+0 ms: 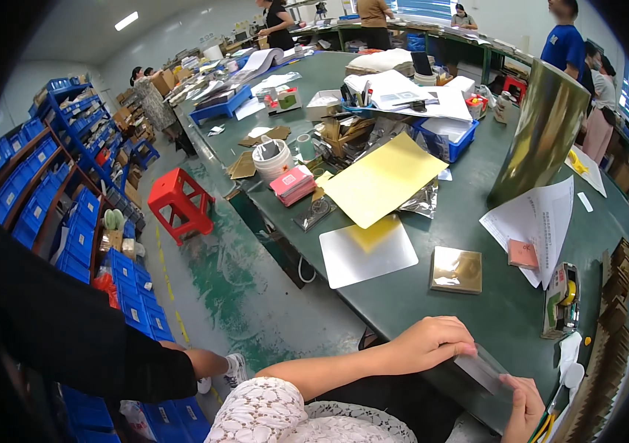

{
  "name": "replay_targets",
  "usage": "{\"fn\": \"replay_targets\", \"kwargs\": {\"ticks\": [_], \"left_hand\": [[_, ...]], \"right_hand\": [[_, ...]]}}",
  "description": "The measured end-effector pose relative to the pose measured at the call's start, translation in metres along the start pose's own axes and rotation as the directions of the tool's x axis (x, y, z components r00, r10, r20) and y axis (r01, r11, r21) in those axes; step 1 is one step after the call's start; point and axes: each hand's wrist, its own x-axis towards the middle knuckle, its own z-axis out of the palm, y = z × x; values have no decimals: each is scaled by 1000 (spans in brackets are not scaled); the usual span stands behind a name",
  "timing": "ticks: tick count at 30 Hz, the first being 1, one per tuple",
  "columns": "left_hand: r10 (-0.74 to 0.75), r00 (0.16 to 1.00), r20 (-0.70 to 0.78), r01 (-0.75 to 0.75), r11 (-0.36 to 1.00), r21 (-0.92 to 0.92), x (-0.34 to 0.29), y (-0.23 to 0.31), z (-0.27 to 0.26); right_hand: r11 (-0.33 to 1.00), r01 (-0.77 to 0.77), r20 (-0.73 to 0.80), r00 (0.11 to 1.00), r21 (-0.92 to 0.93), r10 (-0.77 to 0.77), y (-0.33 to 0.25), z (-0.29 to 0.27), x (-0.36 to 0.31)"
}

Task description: The person places small rectangular metallic items into clear plastic sleeves and folds the top to seal them. The person repeats this process for multiple items, handling them one at a time.

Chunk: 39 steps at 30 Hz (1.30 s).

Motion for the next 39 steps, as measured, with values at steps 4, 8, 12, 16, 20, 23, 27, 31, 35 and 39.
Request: {"fn": "replay_targets", "kwargs": {"ticks": [4,8,12,16,20,23,27,31,35,39], "left_hand": [[-43,999,15,43,998,-40,0,0,-1],[-3,999,-52,0,998,-60,1,4,3],[20,997,-74,-16,999,50,1,-2,6],[-318,948,-9,308,924,-228,8,7,5],[-179,984,-7,175,968,-178,10,5,4],[-18,1000,12,19,997,-70,9,-13,4],[-73,991,109,80,995,-56,12,-8,-6],[-97,987,130,106,992,-63,12,-4,-11],[-74,995,62,76,996,-44,9,-2,-8],[127,992,-6,-125,982,143,7,3,-5]], "right_hand": [[996,67,12,998,-55,-67,5,-4,1],[996,40,-31,999,-82,-42,18,-4,-3],[976,-213,-128,968,35,215,14,3,2],[941,-242,-252,920,236,299,28,13,6],[970,-177,-282,934,166,218,35,11,4],[989,-146,-210,966,35,150,24,6,4],[990,-130,-165,979,-61,119,17,3,4],[980,-29,-119,993,-195,6,23,-2,2],[967,-81,-128,990,-240,51,21,-3,0],[952,4,-184,981,-307,-63,13,3,-1]]}}
